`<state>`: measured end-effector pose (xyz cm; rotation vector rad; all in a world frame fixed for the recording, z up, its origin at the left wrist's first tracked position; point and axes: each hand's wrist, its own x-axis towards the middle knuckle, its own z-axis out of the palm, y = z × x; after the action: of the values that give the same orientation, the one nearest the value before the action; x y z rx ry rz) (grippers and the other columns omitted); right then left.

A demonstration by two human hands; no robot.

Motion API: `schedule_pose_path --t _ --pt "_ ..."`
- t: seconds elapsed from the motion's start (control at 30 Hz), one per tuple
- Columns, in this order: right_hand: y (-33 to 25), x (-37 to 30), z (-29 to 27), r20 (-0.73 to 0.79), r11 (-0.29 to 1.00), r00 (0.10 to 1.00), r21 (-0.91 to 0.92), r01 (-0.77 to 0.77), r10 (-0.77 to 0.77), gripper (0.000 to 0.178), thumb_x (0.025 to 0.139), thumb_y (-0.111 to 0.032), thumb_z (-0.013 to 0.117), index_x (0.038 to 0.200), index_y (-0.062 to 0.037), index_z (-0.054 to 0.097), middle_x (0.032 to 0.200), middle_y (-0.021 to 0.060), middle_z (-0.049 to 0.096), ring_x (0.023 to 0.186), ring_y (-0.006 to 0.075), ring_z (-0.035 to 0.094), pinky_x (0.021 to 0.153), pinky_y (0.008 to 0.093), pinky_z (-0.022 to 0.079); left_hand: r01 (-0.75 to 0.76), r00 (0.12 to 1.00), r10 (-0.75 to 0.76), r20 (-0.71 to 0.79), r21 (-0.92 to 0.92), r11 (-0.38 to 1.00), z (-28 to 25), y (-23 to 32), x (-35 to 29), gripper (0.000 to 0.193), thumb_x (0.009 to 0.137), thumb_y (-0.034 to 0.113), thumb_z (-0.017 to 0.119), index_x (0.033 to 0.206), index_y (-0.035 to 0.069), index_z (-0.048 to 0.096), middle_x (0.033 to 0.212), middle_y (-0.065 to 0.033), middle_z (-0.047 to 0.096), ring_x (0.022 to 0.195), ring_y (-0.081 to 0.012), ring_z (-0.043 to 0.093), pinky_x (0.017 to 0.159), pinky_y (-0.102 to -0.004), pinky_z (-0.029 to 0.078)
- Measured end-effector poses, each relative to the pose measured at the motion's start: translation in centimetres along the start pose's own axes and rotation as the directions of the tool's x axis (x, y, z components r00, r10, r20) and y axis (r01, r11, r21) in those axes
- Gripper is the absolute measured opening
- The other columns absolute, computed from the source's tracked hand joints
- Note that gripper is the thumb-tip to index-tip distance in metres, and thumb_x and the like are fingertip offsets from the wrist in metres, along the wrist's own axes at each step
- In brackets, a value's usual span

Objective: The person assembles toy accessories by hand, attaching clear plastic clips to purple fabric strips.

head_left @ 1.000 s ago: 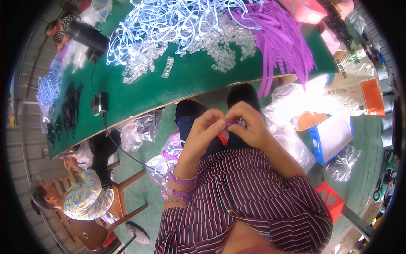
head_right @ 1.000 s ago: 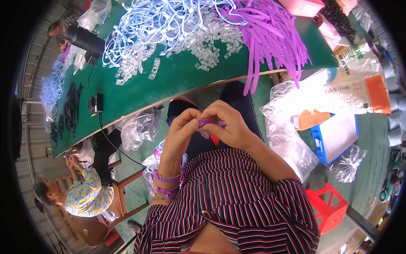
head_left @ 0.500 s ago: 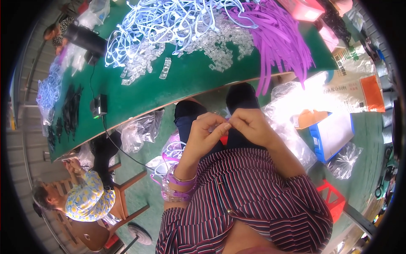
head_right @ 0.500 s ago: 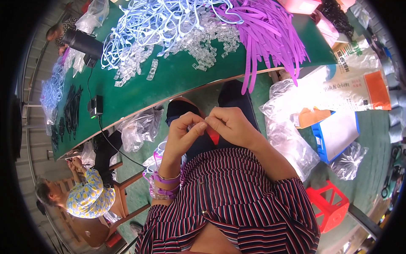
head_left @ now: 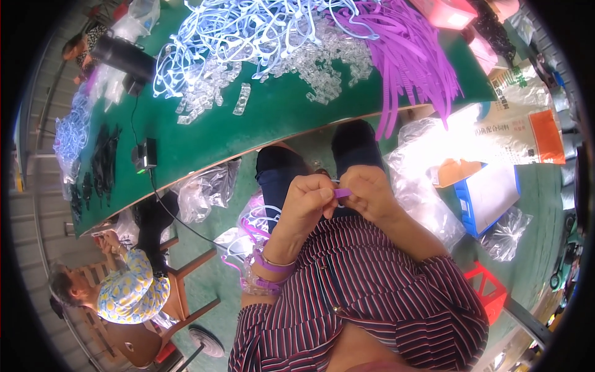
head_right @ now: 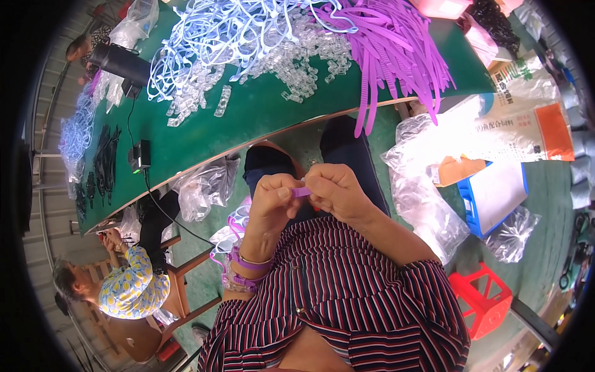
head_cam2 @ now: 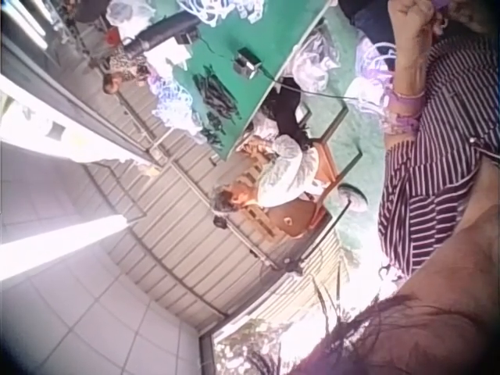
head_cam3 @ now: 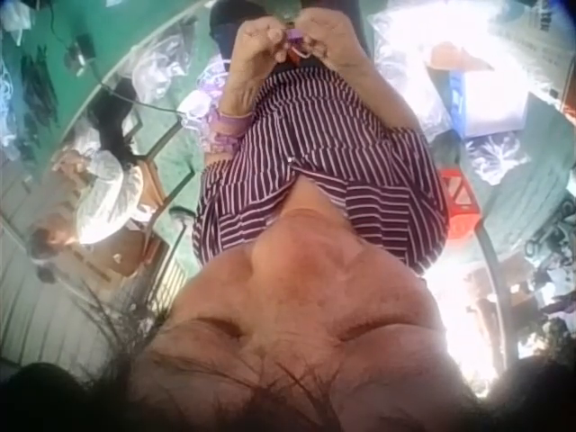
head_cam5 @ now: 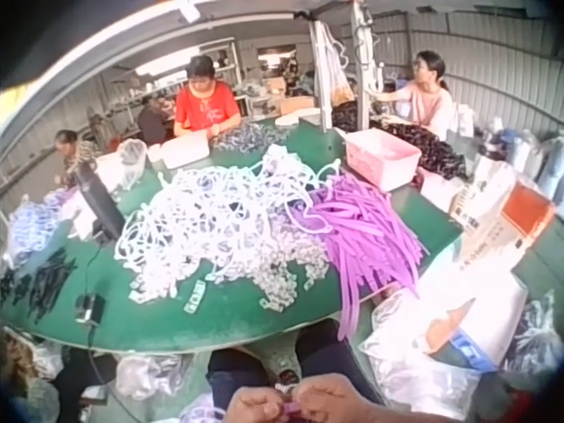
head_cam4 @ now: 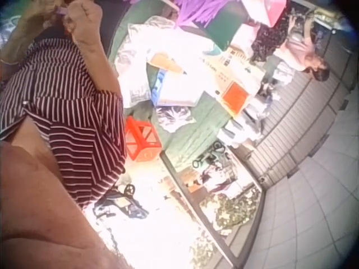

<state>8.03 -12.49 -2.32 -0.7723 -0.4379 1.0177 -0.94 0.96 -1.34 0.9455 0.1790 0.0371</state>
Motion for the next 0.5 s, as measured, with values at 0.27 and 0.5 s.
schedule_pose_path --t 0.27,0.5 --pt "-2.6 1.6 0.4 0.177 0.518 0.911 -0.775 0.362 -0.372 0.036 0.062 -0.008 0.075 0.094 -0.0052 0.061 0.081 0.0033 0.050 0.070 0.0128 0.049 0.059 0.0248 0.039 0.091 0.993 -0.080 -0.085 0.141 0.986 -0.3 0.6 -0.2 0.026 0.089 0.024 0.050 0.077 0.002 0.058 0.064 -0.0019 0.054 0.056 -0.0044 0.046 0.050 -0.0174 0.033" --pt "-2.0 1.7 0.3 0.238 0.432 0.885 -0.802 0.411 -0.400 0.026 0.067 -0.016 0.074 0.086 -0.0031 0.062 0.081 0.0073 0.051 0.076 0.0192 0.051 0.066 0.0277 0.041 0.024 0.998 0.002 -0.069 0.380 0.925 0.1 2.1 -0.5 0.023 0.089 0.020 0.049 0.079 0.001 0.058 0.067 -0.0004 0.053 0.060 -0.0039 0.043 0.053 -0.0176 0.033"
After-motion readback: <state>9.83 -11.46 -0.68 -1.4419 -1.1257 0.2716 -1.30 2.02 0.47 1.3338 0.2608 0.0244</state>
